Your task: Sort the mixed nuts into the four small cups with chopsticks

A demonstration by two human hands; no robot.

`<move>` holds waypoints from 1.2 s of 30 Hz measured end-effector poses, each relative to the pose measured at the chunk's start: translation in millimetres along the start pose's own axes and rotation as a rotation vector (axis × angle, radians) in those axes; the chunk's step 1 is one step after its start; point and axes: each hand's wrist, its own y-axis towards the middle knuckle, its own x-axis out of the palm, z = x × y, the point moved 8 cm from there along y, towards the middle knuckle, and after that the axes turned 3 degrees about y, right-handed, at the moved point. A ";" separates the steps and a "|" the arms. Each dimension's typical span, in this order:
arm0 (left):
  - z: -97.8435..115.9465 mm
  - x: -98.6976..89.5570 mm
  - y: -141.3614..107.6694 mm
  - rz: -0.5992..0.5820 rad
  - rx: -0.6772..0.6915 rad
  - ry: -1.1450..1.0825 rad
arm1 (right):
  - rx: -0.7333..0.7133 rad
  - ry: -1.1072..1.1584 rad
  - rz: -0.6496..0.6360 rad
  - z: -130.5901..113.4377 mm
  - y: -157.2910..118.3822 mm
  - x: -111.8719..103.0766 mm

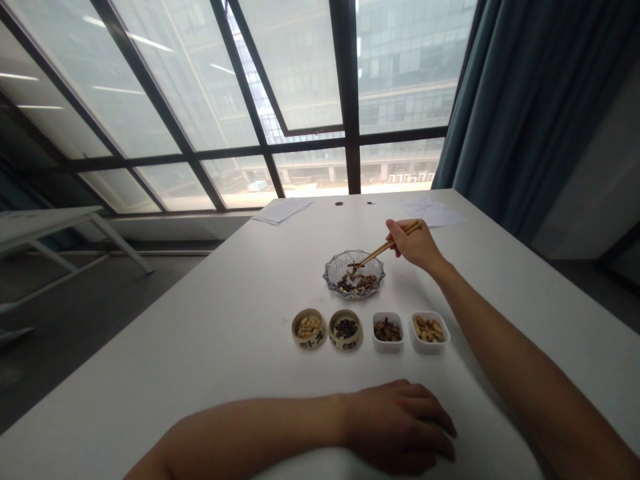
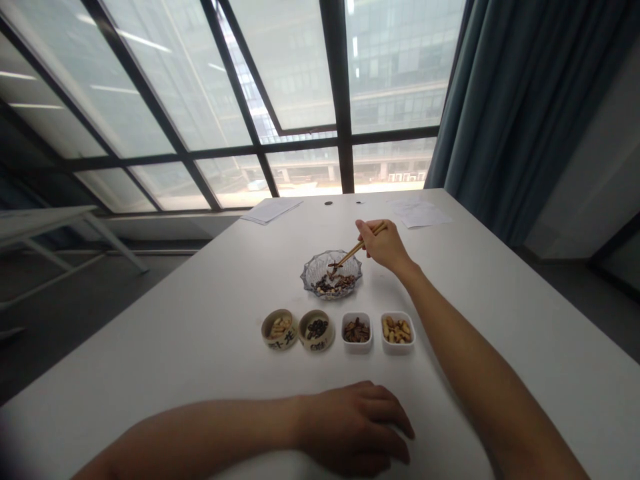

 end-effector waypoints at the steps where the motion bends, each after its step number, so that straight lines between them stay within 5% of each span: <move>1: -0.1 0.2 -0.1 0.002 0.000 -0.001 | 0.001 0.003 0.005 -4.2 0.9 -3.7; 7: -0.5 -0.2 -0.6 0.001 0.001 0.003 | -0.009 0.084 -0.053 -42.8 -1.6 -32.1; 11: -0.7 -1.6 0.2 -0.001 0.003 -0.010 | 0.027 0.060 -0.234 -64.7 -14.0 -48.5; 16: -1.3 -1.1 1.0 -0.008 0.000 -0.023 | 0.111 0.000 -0.509 -70.0 -33.3 -43.6; 24: -2.9 1.0 0.7 -0.015 -0.025 -0.033 | 0.161 0.015 -0.647 -62.6 -37.9 -25.3; 36: -1.3 -0.3 1.6 -0.023 -0.015 -0.020 | 0.001 0.037 -0.184 -49.3 -6.0 -34.1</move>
